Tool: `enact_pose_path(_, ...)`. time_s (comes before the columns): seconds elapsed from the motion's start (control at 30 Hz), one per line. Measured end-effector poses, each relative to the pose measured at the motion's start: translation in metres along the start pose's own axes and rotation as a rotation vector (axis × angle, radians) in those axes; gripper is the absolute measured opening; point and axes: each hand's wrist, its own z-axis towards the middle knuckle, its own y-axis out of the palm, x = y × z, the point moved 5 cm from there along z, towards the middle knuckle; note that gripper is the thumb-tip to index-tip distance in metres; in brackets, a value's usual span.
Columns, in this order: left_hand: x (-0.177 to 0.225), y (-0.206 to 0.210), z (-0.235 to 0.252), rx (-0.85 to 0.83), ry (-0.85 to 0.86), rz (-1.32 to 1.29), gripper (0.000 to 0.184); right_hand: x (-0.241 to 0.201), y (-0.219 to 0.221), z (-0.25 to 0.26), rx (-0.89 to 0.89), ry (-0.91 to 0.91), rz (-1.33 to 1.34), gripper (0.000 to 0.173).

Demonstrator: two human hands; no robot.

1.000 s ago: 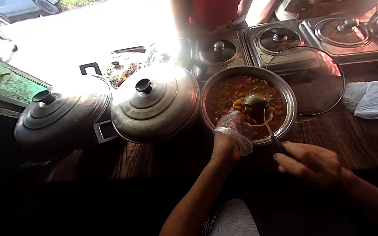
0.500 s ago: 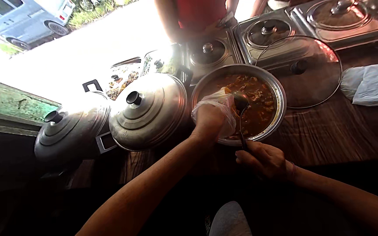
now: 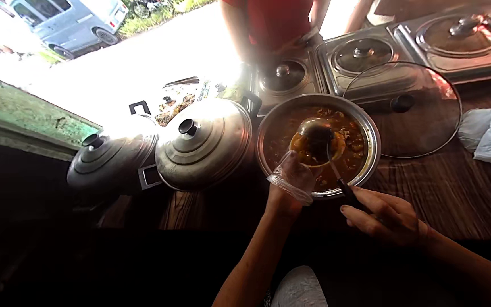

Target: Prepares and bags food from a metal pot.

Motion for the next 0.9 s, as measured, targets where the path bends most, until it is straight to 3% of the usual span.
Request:
enact_pose_path(0.53,0.003,0.007,0.004,0.075,-0.027,0.003,0.023,0.007,-0.016,0.000,-0.061,0.027,0.077,0.007)
enact_pose_path(0.63,0.004,0.001,0.006,0.073,-0.022,-0.016,0.021,0.015,-0.026,0.003,0.011,0.147,0.140,0.009)
enact_pose_path(0.8,0.004,-0.017,0.005,0.009,0.019,-0.041,0.024,0.042,-0.038,0.007,0.344,0.571,0.336,0.019)
enact_pose_path(0.9,0.009,-0.029,-0.001,-0.006,0.062,-0.034,0.023,0.042,-0.034,-0.011,0.221,0.643,0.306,0.023)
